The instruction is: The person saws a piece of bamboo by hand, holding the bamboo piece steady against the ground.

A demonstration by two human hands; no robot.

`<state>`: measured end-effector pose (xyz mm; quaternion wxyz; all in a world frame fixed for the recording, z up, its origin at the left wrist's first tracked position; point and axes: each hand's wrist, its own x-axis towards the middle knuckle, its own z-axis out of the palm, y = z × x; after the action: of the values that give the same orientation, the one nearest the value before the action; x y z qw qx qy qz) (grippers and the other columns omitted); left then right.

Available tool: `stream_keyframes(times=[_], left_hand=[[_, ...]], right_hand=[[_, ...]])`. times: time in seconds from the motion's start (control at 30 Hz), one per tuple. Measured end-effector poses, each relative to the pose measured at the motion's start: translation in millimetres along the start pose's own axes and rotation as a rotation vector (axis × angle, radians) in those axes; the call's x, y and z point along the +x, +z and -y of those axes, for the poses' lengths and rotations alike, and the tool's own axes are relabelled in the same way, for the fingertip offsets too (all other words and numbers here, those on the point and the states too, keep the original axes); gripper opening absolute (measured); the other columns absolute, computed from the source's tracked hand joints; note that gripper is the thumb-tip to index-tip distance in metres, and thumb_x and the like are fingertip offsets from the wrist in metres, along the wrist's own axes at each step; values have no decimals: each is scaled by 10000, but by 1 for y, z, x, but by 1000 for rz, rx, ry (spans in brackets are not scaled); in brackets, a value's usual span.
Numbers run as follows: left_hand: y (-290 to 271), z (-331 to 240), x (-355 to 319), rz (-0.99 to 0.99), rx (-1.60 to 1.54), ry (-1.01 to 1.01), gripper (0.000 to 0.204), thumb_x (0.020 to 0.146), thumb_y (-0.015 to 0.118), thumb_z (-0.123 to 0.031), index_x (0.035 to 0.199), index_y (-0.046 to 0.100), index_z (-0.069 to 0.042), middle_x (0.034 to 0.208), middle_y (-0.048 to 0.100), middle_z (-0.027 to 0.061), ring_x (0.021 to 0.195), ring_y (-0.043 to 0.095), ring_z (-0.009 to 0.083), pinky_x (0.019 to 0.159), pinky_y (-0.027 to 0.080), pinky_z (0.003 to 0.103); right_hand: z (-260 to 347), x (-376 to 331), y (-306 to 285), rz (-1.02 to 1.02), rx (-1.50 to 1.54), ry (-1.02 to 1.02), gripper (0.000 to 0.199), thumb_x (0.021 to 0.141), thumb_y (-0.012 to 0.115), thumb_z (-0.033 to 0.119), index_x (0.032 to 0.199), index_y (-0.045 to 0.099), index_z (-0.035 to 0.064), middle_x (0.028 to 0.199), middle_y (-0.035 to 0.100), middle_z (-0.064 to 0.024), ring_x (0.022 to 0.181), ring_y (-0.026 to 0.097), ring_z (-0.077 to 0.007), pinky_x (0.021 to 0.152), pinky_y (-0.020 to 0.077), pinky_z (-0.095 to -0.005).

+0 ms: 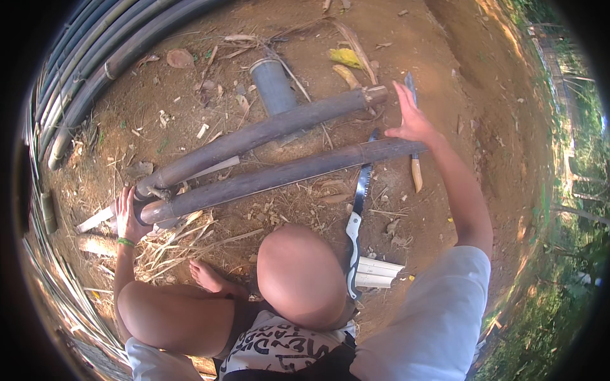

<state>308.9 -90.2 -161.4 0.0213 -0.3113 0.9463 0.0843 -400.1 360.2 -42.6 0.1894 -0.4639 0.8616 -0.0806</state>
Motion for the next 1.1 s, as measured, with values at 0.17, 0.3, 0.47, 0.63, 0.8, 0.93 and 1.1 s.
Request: stream_keyframes(times=[0.17, 0.3, 0.47, 0.63, 0.8, 0.93, 1.1], left_hand=[[1, -4, -4, 13, 11, -27, 1328, 455, 928, -278, 1616, 304, -116, 1619, 379, 219, 1516, 352, 417, 1287, 186, 600], [2, -14, 7, 49, -13, -27, 1331, 472, 930, -291, 1620, 284, -106, 1630, 364, 221, 1521, 346, 414, 1287, 172, 618], [-2, -10, -6, 31, 42, -34, 1393, 469, 959, -329, 1635, 235, -94, 1645, 332, 250, 1539, 313, 427, 1298, 153, 616], [-4, -38, -5, 75, 80, -120, 1504, 465, 1007, -273, 1660, 117, -70, 1682, 252, 234, 1588, 206, 417, 1309, 150, 593], [-6, -37, -9, 66, 74, -102, 1472, 504, 988, -299, 1661, 110, -65, 1694, 231, 233, 1591, 195, 420, 1309, 141, 598], [-8, -42, -7, 76, 86, -99, 1428, 537, 961, -315, 1659, 116, -55, 1692, 233, 240, 1585, 205, 432, 1305, 147, 605], [-6, -40, -7, 57, 62, -76, 1416, 544, 955, -322, 1658, 123, -48, 1688, 241, 244, 1583, 208, 438, 1301, 150, 613]], right_hand=[[-30, -48, 12, 399, -383, 49, 1201, 669, 951, 297, 1641, 258, 169, 1658, 342, -140, 1536, 352, -347, 1275, 288, -539], [-46, -70, 49, 323, -440, -34, 1097, 671, 942, 293, 1588, 356, 157, 1529, 515, -112, 1436, 489, -335, 1249, 300, -586], [-42, -37, 42, 181, -414, -84, 1098, 667, 931, 260, 1571, 323, 127, 1196, 691, -167, 1158, 661, -381, 1157, 397, -547], [-39, -11, 3, 78, -336, -56, 1138, 682, 906, 191, 1603, 241, 128, 1240, 689, -194, 1238, 625, -397, 1183, 375, -552], [-32, 9, -5, 156, -383, -95, 933, 702, 900, 217, 1471, 377, 141, 1225, 693, -169, 1253, 626, -370, 1200, 350, -573], [-38, 11, -3, 136, -376, -126, 808, 731, 884, 234, 1403, 442, 154, 1252, 688, -149, 1280, 614, -355, 1223, 325, -583], [-44, 6, -1, 78, -375, -229, 741, 753, 875, 215, 1380, 484, 159, 1321, 663, -129, 1316, 593, -333, 1223, 317, -566]])
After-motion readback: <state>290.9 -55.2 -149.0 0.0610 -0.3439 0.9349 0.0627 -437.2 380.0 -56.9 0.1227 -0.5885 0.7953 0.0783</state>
